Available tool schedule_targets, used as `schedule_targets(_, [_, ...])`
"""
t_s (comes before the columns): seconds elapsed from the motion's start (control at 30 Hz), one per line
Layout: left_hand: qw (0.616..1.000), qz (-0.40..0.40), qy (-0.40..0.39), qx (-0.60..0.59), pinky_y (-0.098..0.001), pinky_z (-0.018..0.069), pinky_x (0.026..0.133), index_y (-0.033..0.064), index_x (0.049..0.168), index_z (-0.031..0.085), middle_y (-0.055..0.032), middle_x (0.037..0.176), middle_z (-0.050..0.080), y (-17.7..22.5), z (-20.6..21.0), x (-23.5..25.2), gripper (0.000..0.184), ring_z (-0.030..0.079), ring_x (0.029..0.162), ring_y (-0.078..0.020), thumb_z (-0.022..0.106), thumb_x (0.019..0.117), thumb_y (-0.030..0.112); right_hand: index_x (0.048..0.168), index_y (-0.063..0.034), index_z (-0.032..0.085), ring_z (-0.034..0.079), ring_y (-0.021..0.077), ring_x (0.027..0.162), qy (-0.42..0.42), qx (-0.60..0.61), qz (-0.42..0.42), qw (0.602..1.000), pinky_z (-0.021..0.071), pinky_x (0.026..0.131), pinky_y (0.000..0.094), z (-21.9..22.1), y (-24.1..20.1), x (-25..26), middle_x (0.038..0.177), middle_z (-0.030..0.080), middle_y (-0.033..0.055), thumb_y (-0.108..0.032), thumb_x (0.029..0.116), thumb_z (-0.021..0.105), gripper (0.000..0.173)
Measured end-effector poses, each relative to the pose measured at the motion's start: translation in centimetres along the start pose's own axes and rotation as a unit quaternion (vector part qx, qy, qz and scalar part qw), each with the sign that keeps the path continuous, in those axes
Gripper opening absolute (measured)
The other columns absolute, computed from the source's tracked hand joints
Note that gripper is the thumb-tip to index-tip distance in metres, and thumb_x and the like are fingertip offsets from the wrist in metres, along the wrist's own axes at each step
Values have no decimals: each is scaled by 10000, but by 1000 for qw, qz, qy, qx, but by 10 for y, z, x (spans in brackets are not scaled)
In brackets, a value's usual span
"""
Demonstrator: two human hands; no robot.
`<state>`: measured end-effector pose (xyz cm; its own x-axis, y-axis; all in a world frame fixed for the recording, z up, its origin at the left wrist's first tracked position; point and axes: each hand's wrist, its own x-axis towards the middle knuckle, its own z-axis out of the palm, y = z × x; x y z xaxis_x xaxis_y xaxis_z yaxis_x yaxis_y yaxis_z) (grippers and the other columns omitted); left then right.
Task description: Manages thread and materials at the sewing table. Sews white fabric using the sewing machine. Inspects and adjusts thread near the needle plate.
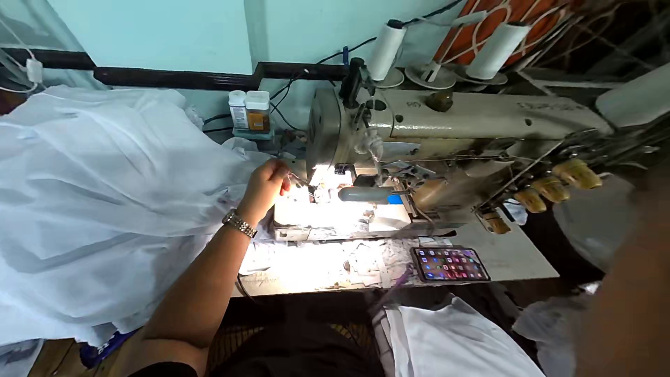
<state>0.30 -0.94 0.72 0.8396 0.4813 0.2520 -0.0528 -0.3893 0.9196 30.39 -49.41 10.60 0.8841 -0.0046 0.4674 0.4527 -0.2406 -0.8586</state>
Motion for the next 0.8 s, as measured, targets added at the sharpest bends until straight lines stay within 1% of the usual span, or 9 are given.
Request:
schedule_targets(0.07, [981, -86, -36, -172, -238, 581, 662, 103, 1198, 554, -20, 935, 679, 8, 6, 3, 181, 659, 696, -76, 419, 1111, 187, 1170, -161, 599, 701, 54, 840, 40, 24, 42, 998, 625, 763, 313, -2, -15, -12, 956, 673, -93, -454, 1106, 389, 366])
schedule_targets(0.13, [956, -127, -42, -262, -256, 597, 748, 139, 1190, 545, 2, 974, 688, 10, 14, 9, 147, 687, 778, -81, 441, 1102, 194, 1152, -151, 617, 733, 104, 886, 29, 48, 62, 997, 630, 820, 356, -9, -28, -29, 967, 716, -70, -454, 1123, 286, 449])
schedule_targets(0.27, [976, -86, -43, -193, -235, 567, 732, 127, 1185, 594, 36, 932, 665, 4, 25, 15, 161, 642, 773, -35, 480, 1084, 180, 1118, -71, 637, 722, 109, 868, 40, 18, 59, 997, 620, 819, 344, -9, -44, -50, 970, 718, -23, -428, 1125, 262, 518])
schedule_targets(0.33, [979, -67, -27, -188, -220, 547, 658, 120, 1142, 608, 42, 850, 654, 12, 31, 17, 164, 615, 711, -31, 459, 1074, 124, 1090, -60, 646, 723, 112, 853, 48, 17, 52, 997, 621, 809, 340, -17, -42, -51, 950, 720, -17, -422, 1123, 278, 517])
schedule_targets(0.47, [970, -22, -26, -239, -249, 580, 751, 127, 1130, 607, 43, 881, 670, 9, 30, 15, 217, 655, 789, -54, 407, 1062, 83, 1045, -58, 648, 719, 98, 809, 101, 26, 20, 994, 625, 788, 320, -29, -36, -48, 902, 715, -25, -393, 1117, 342, 460])
schedule_targets(0.53, [970, -1, -50, -236, -261, 580, 715, 122, 1067, 627, 26, 867, 682, 4, 25, 12, 230, 656, 767, -80, 402, 1038, 82, 1022, -66, 647, 711, 85, 776, 132, 26, -13, 991, 623, 764, 306, -32, -36, -40, 874, 707, -41, -356, 1107, 396, 393])
schedule_targets(0.63, [968, 0, -67, -240, -249, 571, 711, 130, 1034, 618, 39, 837, 658, -9, 23, 9, 216, 638, 745, -73, 407, 1030, 83, 1209, -22, 577, 693, 84, 823, 153, -12, -49, 987, 615, 791, 313, -33, -37, -15, 976, 672, 3, -287, 1047, 557, 311])
schedule_targets(0.7, [964, 7, -59, -259, -247, 578, 724, 136, 1038, 612, 42, 845, 666, -14, 23, 9, 214, 647, 755, -72, 409, 1019, 73, 1424, 20, 447, 675, 143, 945, 141, -53, -42, 988, 587, 871, 360, -32, -37, 9, 1149, 642, 116, -286, 979, 662, 581])
schedule_targets(0.8, [970, 43, -57, -233, -236, 572, 718, 138, 1058, 611, 54, 854, 657, -22, 24, 8, 206, 640, 754, -67, 419, 1010, 81, 1571, -7, 236, 624, 278, 1103, 148, -69, -18, 986, 543, 952, 457, -21, -35, 46, 1307, 574, 230, -334, 839, 821, 993])
